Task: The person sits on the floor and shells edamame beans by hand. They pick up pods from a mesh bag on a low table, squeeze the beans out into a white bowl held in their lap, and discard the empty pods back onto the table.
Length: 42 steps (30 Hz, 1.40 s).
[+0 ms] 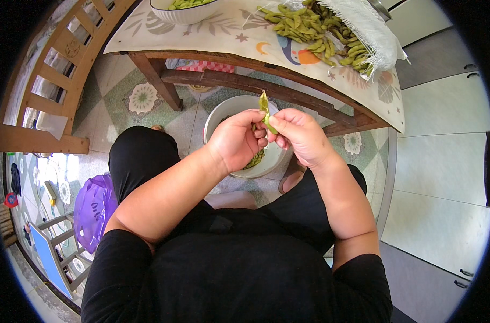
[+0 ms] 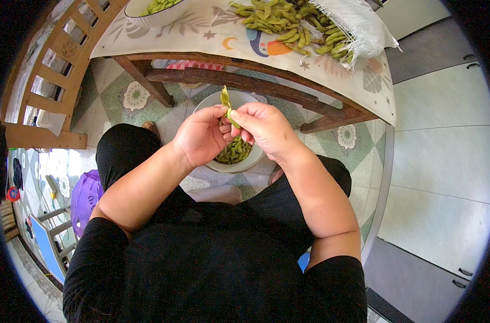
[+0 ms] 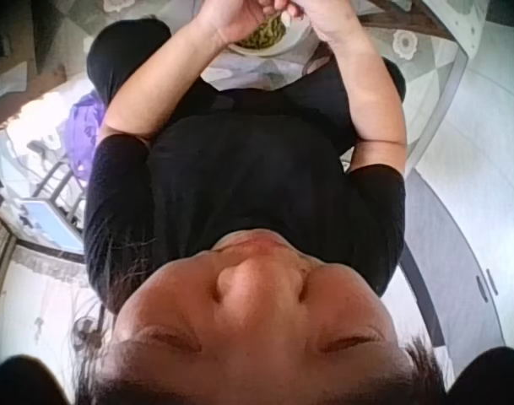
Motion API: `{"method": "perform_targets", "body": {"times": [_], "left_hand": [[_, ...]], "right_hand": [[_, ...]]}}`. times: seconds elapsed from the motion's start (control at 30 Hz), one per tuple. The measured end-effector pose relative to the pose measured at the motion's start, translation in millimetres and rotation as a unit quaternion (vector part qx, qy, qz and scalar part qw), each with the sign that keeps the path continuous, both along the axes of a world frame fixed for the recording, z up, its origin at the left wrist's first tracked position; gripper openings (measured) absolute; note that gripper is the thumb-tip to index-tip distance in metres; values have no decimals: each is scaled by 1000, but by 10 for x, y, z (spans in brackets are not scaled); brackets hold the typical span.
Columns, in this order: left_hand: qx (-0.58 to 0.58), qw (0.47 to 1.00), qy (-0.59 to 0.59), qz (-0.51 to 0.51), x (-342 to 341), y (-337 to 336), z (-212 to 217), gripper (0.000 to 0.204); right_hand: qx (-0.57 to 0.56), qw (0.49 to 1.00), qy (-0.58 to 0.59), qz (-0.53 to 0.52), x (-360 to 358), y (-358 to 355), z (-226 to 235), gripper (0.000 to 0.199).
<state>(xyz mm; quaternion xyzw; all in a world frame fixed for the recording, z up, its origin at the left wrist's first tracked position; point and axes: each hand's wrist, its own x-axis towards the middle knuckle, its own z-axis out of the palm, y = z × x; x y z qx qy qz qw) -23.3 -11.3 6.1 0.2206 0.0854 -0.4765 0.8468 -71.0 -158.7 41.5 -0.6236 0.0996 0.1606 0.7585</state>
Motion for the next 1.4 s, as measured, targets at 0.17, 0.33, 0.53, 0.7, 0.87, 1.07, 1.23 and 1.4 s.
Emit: {"method": "perform_targets", "body": {"times": [0.17, 0.33, 0.53, 0.7, 0.87, 1.07, 1.23, 1.4], "left_hand": [[51, 998, 25, -37, 30, 13, 50, 10], [63, 997, -32, 23, -72, -47, -25, 15], [-19, 992, -96, 77, -150, -66, -62, 10], [-20, 993, -79, 86, -142, -56, -68, 9], [22, 988, -117, 101, -155, -61, -16, 8], [65, 977, -165, 122, -164, -109, 16, 15], [102, 969, -206, 90, -108, -80, -64, 8], [101, 982, -130, 90, -71, -72, -97, 11]], "right_hand": [[-166, 984, -62, 9, -37, 125, 7, 15], [-159, 980, -104, -51, -59, 177, -130, 17], [-78, 986, -101, -108, -55, 157, -84, 17], [-59, 987, -102, -107, -51, 164, -71, 16], [-82, 984, -106, -117, -48, 142, -68, 16], [-142, 968, -163, -130, -64, 144, -149, 13], [-241, 943, -190, -127, -66, 171, -138, 13], [-378, 887, -241, -111, -27, 198, -172, 15]]}}
